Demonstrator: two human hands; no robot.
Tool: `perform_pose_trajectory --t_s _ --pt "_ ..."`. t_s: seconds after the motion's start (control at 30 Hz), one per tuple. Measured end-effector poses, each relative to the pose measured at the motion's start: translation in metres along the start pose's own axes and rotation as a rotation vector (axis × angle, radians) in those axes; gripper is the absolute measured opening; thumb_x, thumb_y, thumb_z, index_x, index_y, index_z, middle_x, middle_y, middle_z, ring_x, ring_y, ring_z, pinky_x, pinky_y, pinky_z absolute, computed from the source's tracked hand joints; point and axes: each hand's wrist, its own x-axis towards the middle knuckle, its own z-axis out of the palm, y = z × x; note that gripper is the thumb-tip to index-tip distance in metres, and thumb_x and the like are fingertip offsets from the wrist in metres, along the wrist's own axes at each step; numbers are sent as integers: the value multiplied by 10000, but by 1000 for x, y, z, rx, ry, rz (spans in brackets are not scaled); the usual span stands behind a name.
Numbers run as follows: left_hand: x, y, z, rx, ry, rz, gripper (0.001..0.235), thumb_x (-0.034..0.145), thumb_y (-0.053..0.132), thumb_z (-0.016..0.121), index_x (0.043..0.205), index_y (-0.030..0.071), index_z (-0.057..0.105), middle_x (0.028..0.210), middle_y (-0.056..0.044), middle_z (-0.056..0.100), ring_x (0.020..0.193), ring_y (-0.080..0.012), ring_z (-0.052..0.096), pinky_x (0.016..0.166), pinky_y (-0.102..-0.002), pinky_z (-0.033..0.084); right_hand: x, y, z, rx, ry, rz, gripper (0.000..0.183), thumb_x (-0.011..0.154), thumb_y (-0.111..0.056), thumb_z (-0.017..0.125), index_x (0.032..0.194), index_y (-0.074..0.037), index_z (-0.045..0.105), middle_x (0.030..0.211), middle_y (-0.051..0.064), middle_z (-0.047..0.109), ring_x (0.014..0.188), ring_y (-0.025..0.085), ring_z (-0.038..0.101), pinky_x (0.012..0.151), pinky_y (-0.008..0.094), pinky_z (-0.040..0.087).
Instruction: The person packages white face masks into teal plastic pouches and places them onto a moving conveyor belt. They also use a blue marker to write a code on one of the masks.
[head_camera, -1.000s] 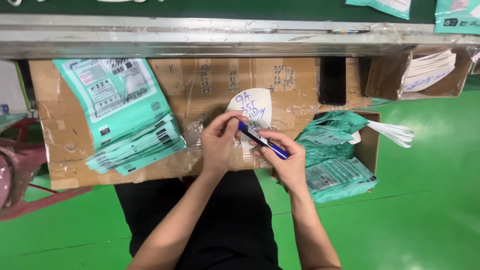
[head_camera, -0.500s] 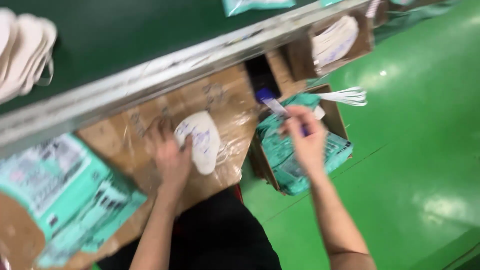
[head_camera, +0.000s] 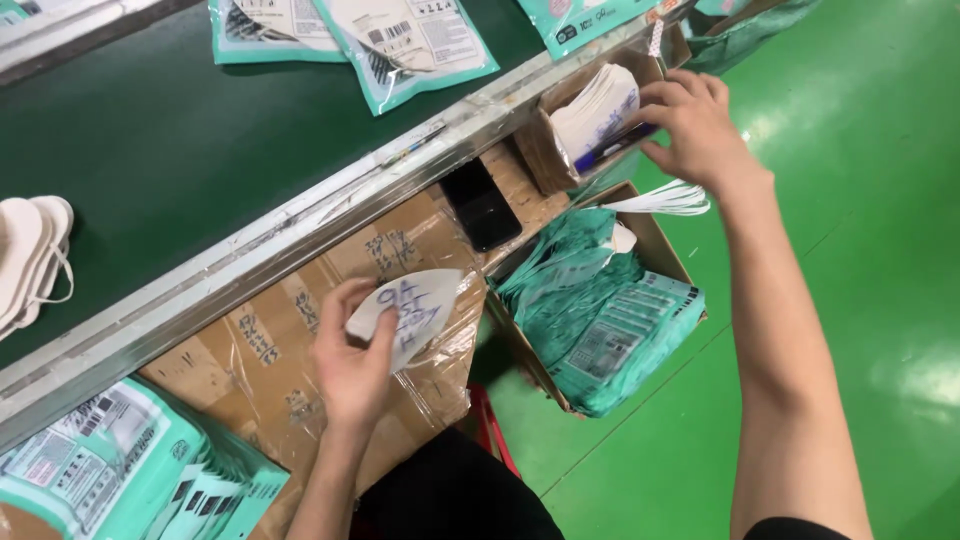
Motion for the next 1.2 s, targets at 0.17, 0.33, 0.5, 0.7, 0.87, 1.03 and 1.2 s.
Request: perform_pose_trajectory --t_s 0.17,0.33,0.5,0.7,0.87,1.03,1.2 --pt "11 40 42 125 -245 144 320 940 151 729 1250 133 649 1153 -57 767 1026 -185 768 823 -325 625 -1 -125 -64 825 -170 -6 516 844 -231 790 1326 -128 637 1397 72 621 1318 294 586 1071 459 470" --pt "16 74 78 64 -272 487 613 911 183 759 1449 116 472 1220 -59 655 1085 -212 694 918 -340 597 -16 -119 -42 829 -258 -1 315 895 -83 738 1201 -156 740 1177 22 750 1109 183 728 962 345 596" --pt "2 90 48 -76 -179 276 606 922 103 704 1476 130 462 1416 -107 603 1170 -227 669 1044 -408 540 -1 16 -3 1008 115 334 224 924 94 629 1104 -14 708 1060 40 750 1029 133 719 955 293 582" --pt "-16 64 -18 148 -255 177 520 886 177 686 1385 92 565 1386 -90 612 1159 -215 699 1033 -369 564 6 67 84 1066 -174 502 274 885 12 745 1153 -37 724 1009 25 746 898 99 670 820 277 559" --pt "-19 80 -103 534 -59 415 427 889 141 709 1301 54 638 1383 -127 625 1226 -280 653 1061 -395 526 12 50 76 918 49 452 304 886 -12 767 1186 -32 724 1054 34 744 943 120 687 846 289 563" --pt "-16 81 -166 742 56 396 385 896 57 733 1274 38 661 1371 -137 645 1253 -320 650 1047 -396 526 14 41 72 452 26 464 286 939 -97 801 1213 -47 735 979 183 722 842 339 688 802 437 548" --pt "-12 66 -198 731 129 457 396 917 27 748 1298 26 641 1367 -158 634 1277 -356 619 1086 -428 497 15 71 131 -9 79 267 140 905 -106 680 1032 -58 712 1029 205 704 938 443 665 824 533 538"
